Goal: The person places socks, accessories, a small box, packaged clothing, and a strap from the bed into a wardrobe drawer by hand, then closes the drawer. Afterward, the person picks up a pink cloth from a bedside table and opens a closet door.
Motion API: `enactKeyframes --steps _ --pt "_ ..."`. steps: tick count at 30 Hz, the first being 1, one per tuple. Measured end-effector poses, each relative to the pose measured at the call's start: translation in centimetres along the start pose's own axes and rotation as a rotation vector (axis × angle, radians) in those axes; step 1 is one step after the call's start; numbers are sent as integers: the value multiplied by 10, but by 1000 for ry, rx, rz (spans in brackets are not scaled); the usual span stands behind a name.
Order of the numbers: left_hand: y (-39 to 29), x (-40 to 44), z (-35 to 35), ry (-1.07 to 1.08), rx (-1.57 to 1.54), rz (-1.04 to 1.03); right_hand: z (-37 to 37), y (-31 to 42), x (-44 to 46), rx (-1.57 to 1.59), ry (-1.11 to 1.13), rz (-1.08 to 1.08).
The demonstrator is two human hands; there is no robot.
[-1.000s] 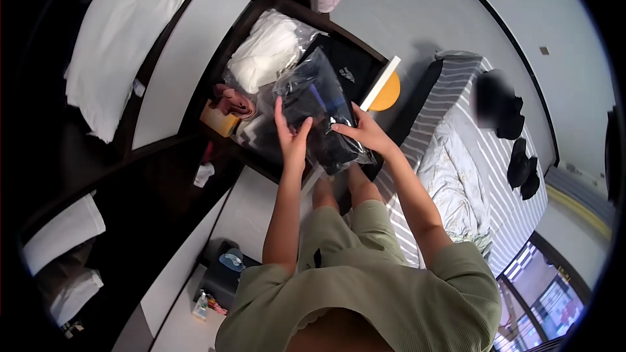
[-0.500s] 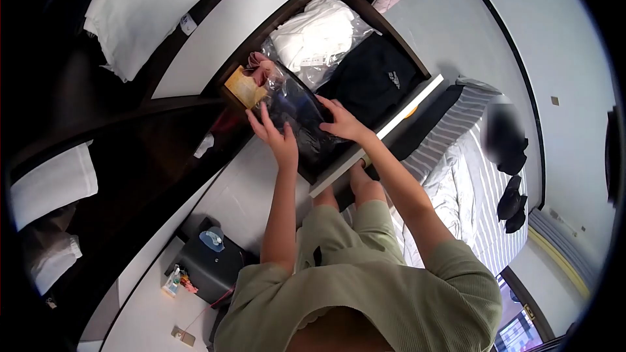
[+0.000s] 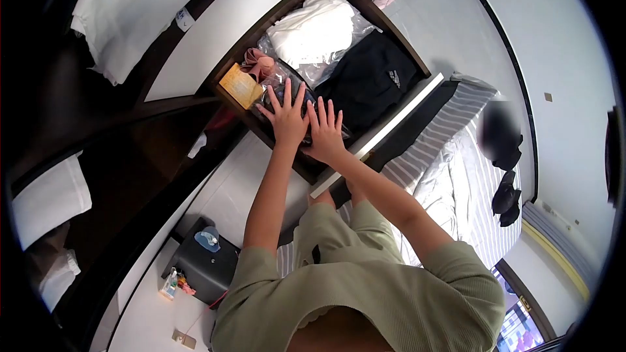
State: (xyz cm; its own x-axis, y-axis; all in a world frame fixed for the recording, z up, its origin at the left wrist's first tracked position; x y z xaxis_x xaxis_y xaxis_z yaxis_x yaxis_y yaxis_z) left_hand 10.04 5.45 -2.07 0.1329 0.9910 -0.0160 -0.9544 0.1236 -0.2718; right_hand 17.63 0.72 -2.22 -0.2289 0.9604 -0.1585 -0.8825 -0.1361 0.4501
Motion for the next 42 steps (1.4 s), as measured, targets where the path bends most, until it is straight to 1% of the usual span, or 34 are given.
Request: enactKeyframes --steps 6,11,13,15,18,21,24,27,29,31,33,35,36,40,42 --pt "1 10 -22 34 76 29 -21 -17 13 -99 3 -61" --pt "1 11 -27 42 96 4 -24 -19 13 -98 8 -85" --pt "1 11 -29 53 76 12 -30 -22 14 -152 119 -113" --pt "1 11 -31 60 73 23 -26 -24 13 -75 138 -125" --pt "1 10 -31 61 76 41 -22 -25 9 -43 116 -95" --pt "-2 4 -29 89 25 79 -14 -29 1 41 202 -67" --pt "-10 -11 -28 51 -98 123 18 -39 -17 253 43 21" --pt "-38 -31 -24 20 -265 158 69 -59 -37 445 -151 24" --pt "-70 -49 -20 24 -364 55 96 -82 -55 415 -325 -20" --pt "-104 -64 -6 29 -427 -48 118 -103 -73 298 -384 -105" --pt "-126 -77 -5 62 -461 -101 124 -127 -85 241 -397 -215" --pt "-139 -87 -9 78 -465 -152 121 -148 -92 154 -376 -276" --pt "-142 -89 -10 79 -434 -156 118 -154 -93 114 -341 -270" --pt "-145 -96 -18 96 -349 -123 105 -167 -88 178 -218 -200" --pt "-150 -94 -16 72 -368 -109 107 -169 -88 210 -226 -176"
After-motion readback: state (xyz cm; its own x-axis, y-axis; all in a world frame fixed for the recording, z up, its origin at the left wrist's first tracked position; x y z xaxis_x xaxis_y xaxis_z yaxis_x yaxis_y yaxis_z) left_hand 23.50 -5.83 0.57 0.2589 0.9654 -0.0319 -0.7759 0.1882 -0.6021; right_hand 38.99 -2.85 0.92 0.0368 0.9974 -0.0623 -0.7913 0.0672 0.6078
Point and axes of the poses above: each hand's wrist, its own x-axis towards the middle knuckle, its own z-axis out of the back of the hand, y = z × x, the point moved 9 cm from there along x, towards the middle knuckle, and after that the axes turned 1 degree about -x, right-handed, at the moved point
